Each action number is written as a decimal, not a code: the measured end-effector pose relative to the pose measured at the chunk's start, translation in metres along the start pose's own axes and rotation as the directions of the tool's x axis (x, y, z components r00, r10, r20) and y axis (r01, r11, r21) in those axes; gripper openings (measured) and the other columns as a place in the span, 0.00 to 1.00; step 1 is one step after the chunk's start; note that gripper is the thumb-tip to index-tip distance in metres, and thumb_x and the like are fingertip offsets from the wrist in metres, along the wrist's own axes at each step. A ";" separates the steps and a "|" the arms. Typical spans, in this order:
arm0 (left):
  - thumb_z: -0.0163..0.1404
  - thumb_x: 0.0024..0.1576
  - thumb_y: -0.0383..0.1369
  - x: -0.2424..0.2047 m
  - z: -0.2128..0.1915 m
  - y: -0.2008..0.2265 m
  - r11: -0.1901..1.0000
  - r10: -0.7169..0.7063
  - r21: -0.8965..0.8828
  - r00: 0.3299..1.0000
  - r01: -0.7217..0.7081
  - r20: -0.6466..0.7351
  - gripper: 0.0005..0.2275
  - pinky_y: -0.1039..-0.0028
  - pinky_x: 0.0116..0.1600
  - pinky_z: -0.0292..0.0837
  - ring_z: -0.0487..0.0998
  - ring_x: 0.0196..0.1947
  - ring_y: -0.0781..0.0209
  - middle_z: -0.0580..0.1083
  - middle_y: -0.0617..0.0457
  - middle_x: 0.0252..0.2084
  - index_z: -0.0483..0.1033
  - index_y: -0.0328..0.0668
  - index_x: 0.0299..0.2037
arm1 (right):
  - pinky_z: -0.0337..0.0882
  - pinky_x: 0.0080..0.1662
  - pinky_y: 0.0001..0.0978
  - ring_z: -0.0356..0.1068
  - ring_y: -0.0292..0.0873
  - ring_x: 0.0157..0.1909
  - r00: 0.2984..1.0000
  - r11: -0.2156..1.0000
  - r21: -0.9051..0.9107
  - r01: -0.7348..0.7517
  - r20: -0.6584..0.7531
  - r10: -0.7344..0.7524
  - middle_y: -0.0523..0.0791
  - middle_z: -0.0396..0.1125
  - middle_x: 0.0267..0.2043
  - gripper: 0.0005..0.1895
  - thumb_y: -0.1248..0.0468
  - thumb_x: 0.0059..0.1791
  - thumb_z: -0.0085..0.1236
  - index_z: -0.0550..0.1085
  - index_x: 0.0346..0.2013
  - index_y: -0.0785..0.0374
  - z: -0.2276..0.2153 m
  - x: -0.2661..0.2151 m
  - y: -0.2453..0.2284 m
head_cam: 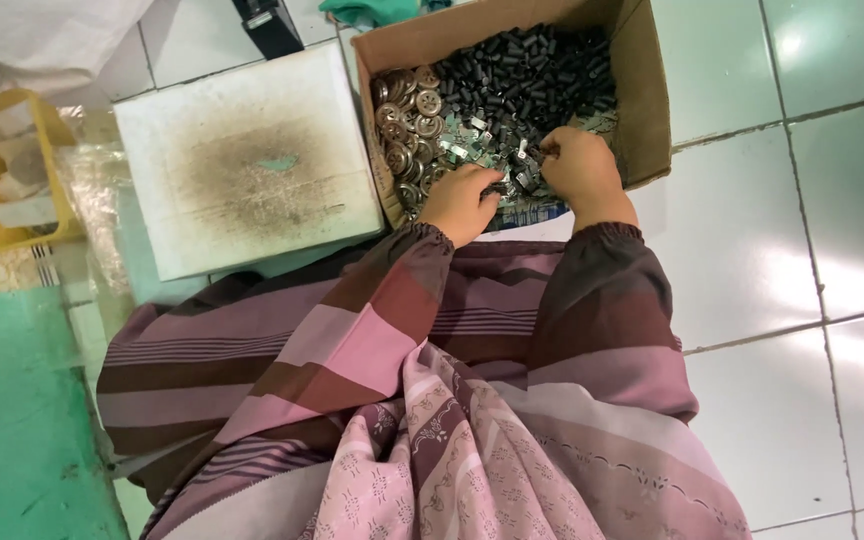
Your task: The person sorts small metal fasteners and buttons from a cardboard box onto a white board, then places some into a clear plastic bag and seals it. The person continues to pick and place fasteners between the box and the board.
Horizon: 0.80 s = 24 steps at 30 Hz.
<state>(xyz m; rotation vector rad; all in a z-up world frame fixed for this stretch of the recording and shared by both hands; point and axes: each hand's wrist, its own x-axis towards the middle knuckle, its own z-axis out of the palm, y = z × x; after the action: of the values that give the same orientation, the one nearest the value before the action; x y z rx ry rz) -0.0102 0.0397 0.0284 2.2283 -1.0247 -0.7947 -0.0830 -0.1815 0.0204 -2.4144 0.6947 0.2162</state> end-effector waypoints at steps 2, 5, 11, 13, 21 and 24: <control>0.43 0.69 0.36 -0.008 0.001 -0.005 0.984 -0.043 -0.173 0.997 0.032 -0.061 0.18 0.51 0.67 0.69 0.72 0.64 0.43 0.68 0.43 0.64 0.66 0.44 0.68 | 0.77 0.44 0.48 0.75 0.56 0.46 0.997 0.991 0.114 0.075 -0.043 -0.070 0.53 0.75 0.42 0.16 0.71 0.50 0.51 0.80 0.50 0.63 0.001 -0.017 -0.016; 0.43 0.70 0.34 -0.043 -0.020 0.007 0.901 -0.101 -0.433 0.984 0.028 -0.148 0.19 0.50 0.65 0.71 0.73 0.63 0.41 0.66 0.38 0.65 0.63 0.42 0.70 | 0.77 0.45 0.47 0.75 0.56 0.46 0.982 0.947 0.263 0.186 -0.078 -0.171 0.54 0.75 0.42 0.17 0.74 0.49 0.52 0.80 0.50 0.62 0.001 -0.048 -0.054; 0.50 0.66 0.35 -0.088 -0.022 -0.047 0.824 -0.249 -0.566 0.907 0.016 -0.338 0.10 0.59 0.54 0.78 0.78 0.52 0.48 0.74 0.46 0.50 0.74 0.47 0.56 | 0.77 0.44 0.42 0.76 0.51 0.43 0.948 0.889 0.329 0.318 -0.080 -0.309 0.50 0.76 0.38 0.13 0.72 0.47 0.57 0.82 0.45 0.59 0.042 -0.080 -0.127; 0.53 0.63 0.34 -0.103 -0.026 -0.069 0.831 -0.290 -0.556 0.857 0.004 -0.427 0.06 0.64 0.48 0.80 0.80 0.45 0.52 0.78 0.49 0.43 0.78 0.50 0.48 | 0.77 0.44 0.42 0.76 0.50 0.43 0.934 0.886 0.297 0.357 -0.084 -0.349 0.48 0.76 0.37 0.12 0.70 0.47 0.61 0.83 0.43 0.56 0.062 -0.080 -0.143; 0.50 0.63 0.29 -0.153 -0.065 -0.136 0.950 -0.156 -0.304 0.740 -0.068 -0.654 0.02 0.62 0.45 0.81 0.79 0.41 0.51 0.76 0.50 0.36 0.76 0.45 0.42 | 0.76 0.42 0.40 0.71 0.53 0.43 0.771 0.742 0.210 0.637 -0.183 -0.610 0.50 0.70 0.36 0.07 0.71 0.49 0.62 0.82 0.41 0.60 0.139 -0.054 -0.203; 0.53 0.63 0.30 -0.149 -0.084 -0.167 0.989 -0.125 -0.145 0.713 0.032 -0.690 0.02 0.61 0.51 0.79 0.80 0.44 0.51 0.76 0.53 0.38 0.77 0.47 0.43 | 0.74 0.46 0.43 0.71 0.56 0.42 0.730 0.731 0.127 0.671 -0.289 -0.620 0.49 0.71 0.35 0.06 0.70 0.48 0.63 0.82 0.38 0.58 0.165 -0.031 -0.228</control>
<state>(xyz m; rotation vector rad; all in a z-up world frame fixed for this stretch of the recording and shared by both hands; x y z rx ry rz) 0.0479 0.2707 0.0115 2.1802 -0.4831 0.0095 0.0127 0.0848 0.0152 -2.3181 -0.0826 -0.4207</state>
